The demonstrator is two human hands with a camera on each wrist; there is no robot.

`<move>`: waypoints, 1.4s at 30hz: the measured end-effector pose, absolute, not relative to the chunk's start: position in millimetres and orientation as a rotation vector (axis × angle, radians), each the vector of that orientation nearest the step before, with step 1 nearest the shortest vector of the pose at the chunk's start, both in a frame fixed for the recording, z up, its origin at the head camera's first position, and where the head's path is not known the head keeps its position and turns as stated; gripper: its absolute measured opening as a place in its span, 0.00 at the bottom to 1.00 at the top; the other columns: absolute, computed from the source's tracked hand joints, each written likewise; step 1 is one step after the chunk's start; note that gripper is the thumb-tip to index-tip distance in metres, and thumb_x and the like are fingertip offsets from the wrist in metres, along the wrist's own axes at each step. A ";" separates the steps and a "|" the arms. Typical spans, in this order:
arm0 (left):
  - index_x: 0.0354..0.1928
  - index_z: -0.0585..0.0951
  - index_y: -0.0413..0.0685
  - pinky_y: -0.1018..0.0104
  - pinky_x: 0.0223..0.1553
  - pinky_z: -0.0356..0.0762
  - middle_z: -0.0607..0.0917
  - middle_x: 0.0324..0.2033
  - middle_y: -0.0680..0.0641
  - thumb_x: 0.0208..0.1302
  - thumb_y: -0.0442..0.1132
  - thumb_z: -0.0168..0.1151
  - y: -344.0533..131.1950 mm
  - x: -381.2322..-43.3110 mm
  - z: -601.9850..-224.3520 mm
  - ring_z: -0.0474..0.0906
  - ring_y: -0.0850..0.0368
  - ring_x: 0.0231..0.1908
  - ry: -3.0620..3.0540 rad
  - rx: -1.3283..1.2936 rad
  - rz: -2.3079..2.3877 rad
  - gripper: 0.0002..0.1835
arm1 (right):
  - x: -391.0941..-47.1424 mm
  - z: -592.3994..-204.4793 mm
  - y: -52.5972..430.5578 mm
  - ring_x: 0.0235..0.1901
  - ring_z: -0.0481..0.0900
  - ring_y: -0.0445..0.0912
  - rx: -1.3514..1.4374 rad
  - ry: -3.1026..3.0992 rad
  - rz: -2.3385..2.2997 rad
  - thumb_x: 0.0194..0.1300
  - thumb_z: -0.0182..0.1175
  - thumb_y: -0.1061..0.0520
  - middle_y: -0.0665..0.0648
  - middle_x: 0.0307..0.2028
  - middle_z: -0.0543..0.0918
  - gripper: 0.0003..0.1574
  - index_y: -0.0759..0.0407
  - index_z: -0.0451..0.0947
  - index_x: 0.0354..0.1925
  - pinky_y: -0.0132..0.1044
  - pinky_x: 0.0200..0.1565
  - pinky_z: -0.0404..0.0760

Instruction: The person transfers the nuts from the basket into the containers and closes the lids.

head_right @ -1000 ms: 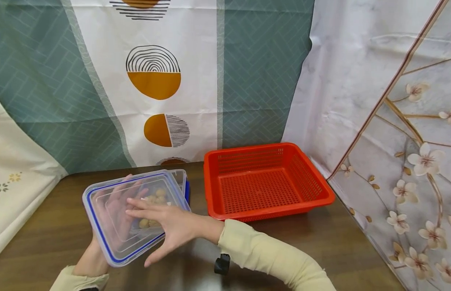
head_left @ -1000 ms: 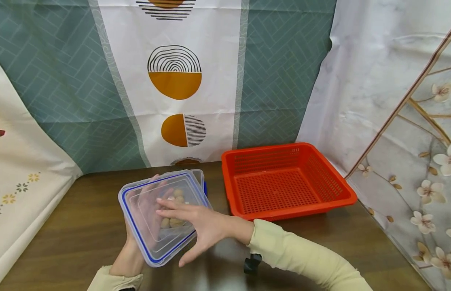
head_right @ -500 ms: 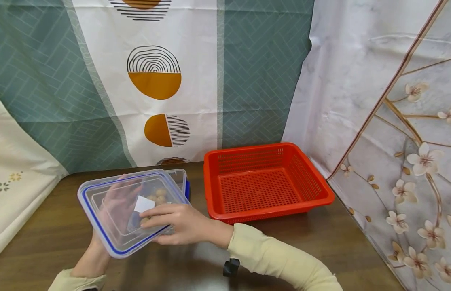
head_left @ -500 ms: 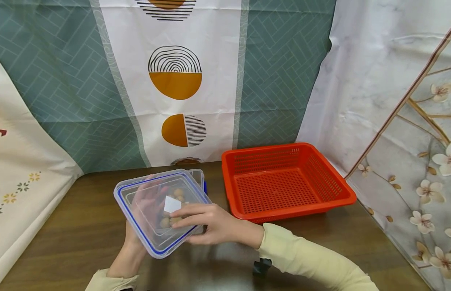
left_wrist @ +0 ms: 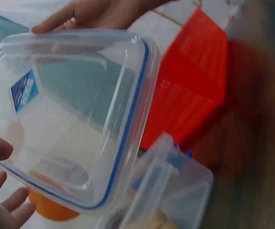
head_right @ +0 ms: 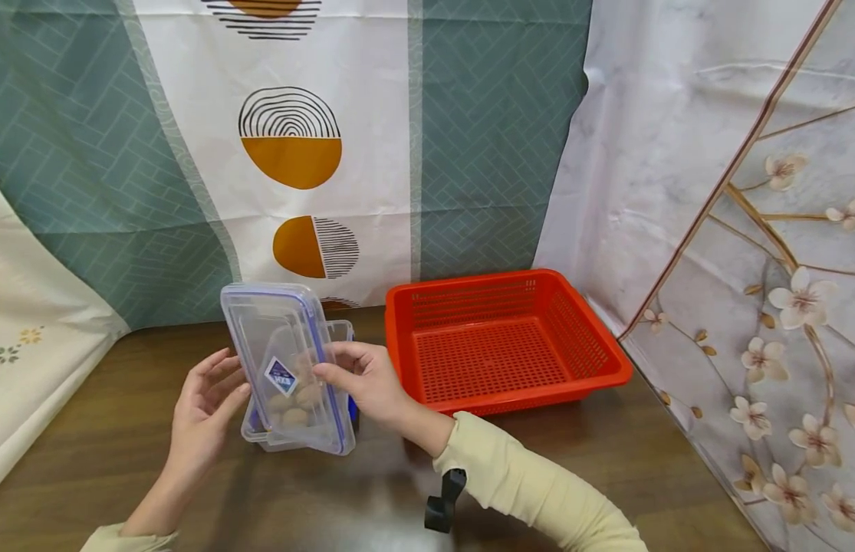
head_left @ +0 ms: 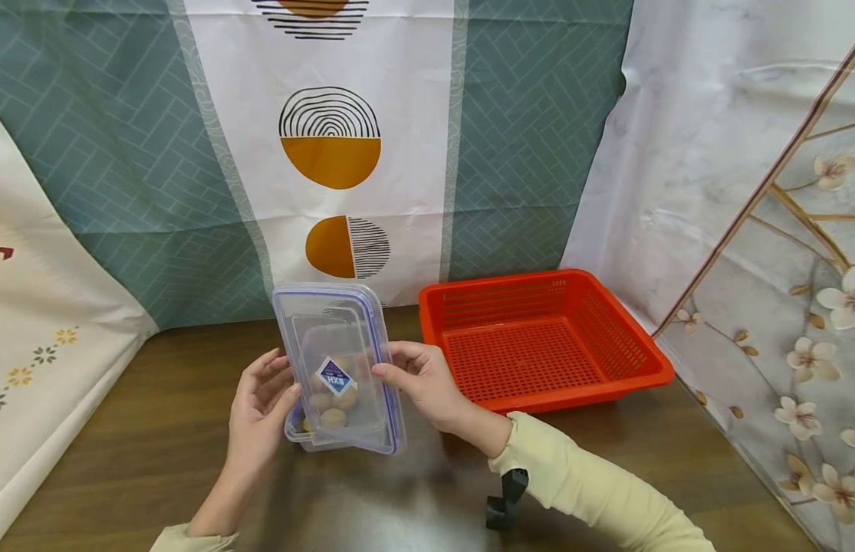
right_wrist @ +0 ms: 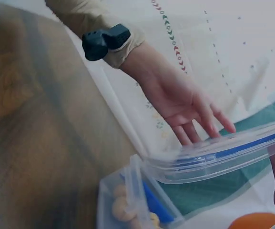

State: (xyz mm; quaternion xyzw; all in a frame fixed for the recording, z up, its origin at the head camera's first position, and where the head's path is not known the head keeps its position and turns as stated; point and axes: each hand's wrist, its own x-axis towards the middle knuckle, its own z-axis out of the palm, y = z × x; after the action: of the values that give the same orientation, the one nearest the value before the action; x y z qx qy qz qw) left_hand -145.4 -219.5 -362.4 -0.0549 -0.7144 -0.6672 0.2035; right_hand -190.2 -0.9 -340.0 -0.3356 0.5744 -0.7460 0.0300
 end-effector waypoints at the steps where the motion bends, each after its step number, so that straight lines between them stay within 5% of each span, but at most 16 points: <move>1: 0.63 0.58 0.37 0.81 0.46 0.70 0.70 0.49 0.54 0.60 0.23 0.52 -222.7 -145.6 -365.0 0.73 0.68 0.47 -2.007 -0.176 -1.862 0.29 | -190.7 -340.5 -1.2 0.33 0.81 0.40 -0.987 1.729 -2.318 0.59 0.60 0.59 0.62 0.38 0.83 0.24 0.80 0.72 0.45 0.38 0.37 0.80; 8: 0.64 0.61 0.40 0.76 0.33 0.76 0.75 0.42 0.57 0.57 0.22 0.56 -243.3 -144.9 -375.9 0.79 0.69 0.37 -2.098 -0.290 -1.879 0.32 | -195.1 -346.7 -5.0 0.36 0.83 0.44 -0.822 1.608 -2.379 0.61 0.57 0.64 0.65 0.45 0.80 0.27 0.71 0.65 0.57 0.44 0.39 0.79; 14: 0.64 0.62 0.37 0.72 0.31 0.78 0.77 0.39 0.61 0.59 0.27 0.57 -247.4 -141.4 -374.9 0.79 0.70 0.35 -2.221 -0.112 -1.927 0.30 | -194.6 -354.7 -9.7 0.38 0.83 0.43 -0.699 1.662 -2.445 0.58 0.58 0.68 0.63 0.46 0.78 0.36 0.59 0.60 0.64 0.41 0.39 0.79; 22: 0.61 0.66 0.35 0.75 0.31 0.77 0.76 0.34 0.69 0.60 0.31 0.57 -247.7 -142.9 -368.6 0.77 0.74 0.32 -2.321 0.157 -1.786 0.26 | -184.3 -370.3 -13.7 0.54 0.71 0.62 -0.992 1.773 -2.224 0.53 0.56 0.77 0.69 0.64 0.59 0.53 0.63 0.41 0.70 0.41 0.45 0.76; 26: 0.60 0.68 0.36 0.76 0.31 0.76 0.74 0.31 0.72 0.62 0.33 0.56 -247.7 -144.6 -366.8 0.75 0.74 0.30 -2.354 0.244 -1.715 0.24 | -181.7 -373.9 -15.8 0.56 0.68 0.62 -1.012 1.806 -2.179 0.53 0.56 0.77 0.66 0.67 0.54 0.53 0.64 0.41 0.69 0.41 0.45 0.76; 30: 0.58 0.70 0.35 0.76 0.30 0.75 0.74 0.30 0.71 0.61 0.33 0.57 -247.6 -149.4 -365.6 0.74 0.73 0.29 -2.354 0.298 -1.679 0.22 | -181.5 -378.1 -18.4 0.55 0.70 0.61 -0.848 1.815 -2.236 0.52 0.55 0.78 0.69 0.64 0.59 0.49 0.66 0.46 0.68 0.39 0.46 0.76; 33: 0.56 0.71 0.33 0.76 0.30 0.75 0.77 0.34 0.66 0.61 0.34 0.58 -249.8 -153.8 -365.5 0.74 0.74 0.29 -2.372 0.285 -1.668 0.22 | -182.7 -381.8 -21.3 0.56 0.68 0.60 -0.702 1.788 -2.294 0.53 0.53 0.78 0.70 0.62 0.62 0.45 0.68 0.49 0.67 0.40 0.49 0.74; 39: 0.61 0.66 0.34 0.76 0.35 0.74 0.77 0.50 0.37 0.58 0.38 0.62 -263.6 -159.9 -369.6 0.75 0.74 0.34 -2.542 0.138 -1.670 0.31 | -188.3 -388.5 -30.0 0.62 0.60 0.58 -0.488 1.805 -2.424 0.56 0.53 0.76 0.69 0.64 0.58 0.39 0.73 0.53 0.64 0.42 0.54 0.68; 42: 0.64 0.62 0.36 0.76 0.37 0.73 0.74 0.52 0.35 0.55 0.38 0.64 -271.1 -166.0 -374.3 0.75 0.74 0.36 -2.614 0.069 -1.687 0.35 | -190.9 -392.6 -36.0 0.62 0.59 0.57 -0.406 1.819 -2.462 0.57 0.52 0.75 0.69 0.64 0.59 0.37 0.73 0.54 0.64 0.41 0.55 0.67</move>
State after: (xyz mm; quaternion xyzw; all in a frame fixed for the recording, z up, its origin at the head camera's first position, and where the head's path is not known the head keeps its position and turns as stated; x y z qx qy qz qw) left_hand -166.0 -271.1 -374.3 0.0222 -0.8400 -0.5419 0.0148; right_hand -190.9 -36.0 -392.6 -0.1315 0.5889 -0.7970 0.0266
